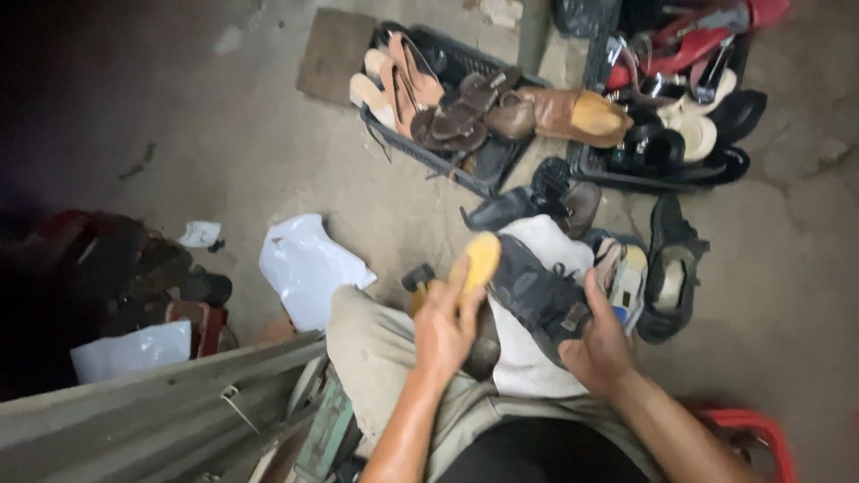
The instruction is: The person sits and cleans a single black sneaker using a yellow brush and a rubber mallet. They brush the upper and sides of the shoe, then tap the sole with the mallet. The shoe is placed on a white cloth on their lap.
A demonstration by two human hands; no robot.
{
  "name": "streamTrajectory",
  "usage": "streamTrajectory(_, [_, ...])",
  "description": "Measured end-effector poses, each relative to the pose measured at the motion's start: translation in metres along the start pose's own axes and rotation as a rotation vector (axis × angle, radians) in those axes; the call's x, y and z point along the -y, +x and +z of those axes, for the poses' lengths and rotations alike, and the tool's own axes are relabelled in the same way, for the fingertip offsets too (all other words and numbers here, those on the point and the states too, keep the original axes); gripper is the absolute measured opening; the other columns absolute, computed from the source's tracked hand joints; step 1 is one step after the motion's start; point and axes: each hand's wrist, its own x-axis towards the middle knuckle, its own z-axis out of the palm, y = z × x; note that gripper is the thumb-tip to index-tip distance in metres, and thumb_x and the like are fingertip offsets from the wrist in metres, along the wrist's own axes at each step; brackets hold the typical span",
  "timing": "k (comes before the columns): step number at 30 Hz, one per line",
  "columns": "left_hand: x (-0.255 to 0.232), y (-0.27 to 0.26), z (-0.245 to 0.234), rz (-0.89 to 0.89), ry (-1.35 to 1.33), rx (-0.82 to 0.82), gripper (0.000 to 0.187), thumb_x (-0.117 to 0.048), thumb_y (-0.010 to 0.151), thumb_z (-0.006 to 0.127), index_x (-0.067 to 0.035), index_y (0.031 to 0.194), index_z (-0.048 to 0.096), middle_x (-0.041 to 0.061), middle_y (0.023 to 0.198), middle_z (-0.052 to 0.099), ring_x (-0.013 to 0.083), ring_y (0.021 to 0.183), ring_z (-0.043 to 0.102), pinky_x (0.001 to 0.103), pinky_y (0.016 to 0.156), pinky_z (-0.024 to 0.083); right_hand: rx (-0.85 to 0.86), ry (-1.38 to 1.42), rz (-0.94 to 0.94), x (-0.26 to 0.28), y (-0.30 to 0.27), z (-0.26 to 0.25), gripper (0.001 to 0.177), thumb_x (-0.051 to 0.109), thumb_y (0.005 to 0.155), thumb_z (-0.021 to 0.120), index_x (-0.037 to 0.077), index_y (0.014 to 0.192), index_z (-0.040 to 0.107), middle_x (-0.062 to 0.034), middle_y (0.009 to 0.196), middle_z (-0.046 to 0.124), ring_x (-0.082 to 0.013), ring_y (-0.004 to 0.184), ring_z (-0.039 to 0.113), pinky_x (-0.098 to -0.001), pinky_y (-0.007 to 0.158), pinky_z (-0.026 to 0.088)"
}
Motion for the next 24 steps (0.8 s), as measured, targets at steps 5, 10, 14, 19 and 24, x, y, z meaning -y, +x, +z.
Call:
streamTrajectory(5, [-0.032, 0.007, -0.019, 0.08, -0.27, 0.096, 0.041, -0.025, 0.09, 0.076, -0.015, 0.13, 0.071, 0.017, 0.083, 0.07, 0.0406, 0.076, 0.072, 0.046, 0.064, 0.058, -0.042, 0.089, 0.17, 0.032, 0.0, -0.009, 0.104, 0.039, 0.081, 0.068, -0.004, 0.16, 0.015, -0.019, 0.168, 0.02, -0.029, 0.156, 0.018, -0.0408, 0.126, 0.018])
streamTrajectory(10, [-0.011, 0.008, -0.009, 0.065, -0.123, 0.0, 0.044, -0.027, 0.092, 0.075, -0.015, 0.134, 0.07, 0.018, 0.087, 0.07, 0.0394, 0.081, 0.071, 0.047, 0.07, 0.058, -0.082, 0.222, 0.315, 0.063, 0.006, -0.005, 0.102, 0.042, 0.081, 0.068, -0.003, 0.159, 0.018, -0.0174, 0.168, 0.021, -0.0284, 0.156, 0.02, -0.0411, 0.126, 0.018])
streamTrajectory(14, [-0.001, 0.006, -0.01, 0.004, -0.137, 0.122, 0.048, -0.032, 0.091, 0.075, -0.027, 0.138, 0.067, 0.01, 0.089, 0.071, 0.0341, 0.081, 0.073, 0.046, 0.07, 0.06, -0.097, 0.368, 0.439, 0.081, 0.007, 0.0, 0.101, 0.045, 0.082, 0.067, -0.001, 0.159, 0.021, -0.0157, 0.168, 0.022, -0.0278, 0.156, 0.021, -0.0414, 0.126, 0.018])
streamTrajectory(19, [-0.033, 0.014, -0.028, 0.044, -0.317, 0.242, 0.032, -0.021, 0.083, 0.081, -0.02, 0.115, 0.079, 0.013, 0.087, 0.075, 0.0402, 0.081, 0.073, 0.046, 0.067, 0.061, -0.149, 0.511, 0.556, 0.106, 0.009, 0.003, 0.099, 0.048, 0.082, 0.067, 0.0, 0.159, 0.025, -0.014, 0.169, 0.024, -0.0271, 0.155, 0.023, -0.0418, 0.126, 0.017])
streamTrajectory(24, [-0.009, 0.027, -0.029, 0.086, 0.038, 0.12, 0.044, -0.038, 0.095, 0.068, -0.024, 0.137, 0.068, 0.013, 0.083, 0.069, 0.0391, 0.076, 0.071, 0.051, 0.065, 0.058, -0.194, 0.713, 0.703, 0.124, 0.014, 0.001, 0.097, 0.051, 0.083, 0.066, 0.003, 0.158, 0.029, -0.0118, 0.169, 0.025, -0.0263, 0.155, 0.025, -0.0422, 0.127, 0.017])
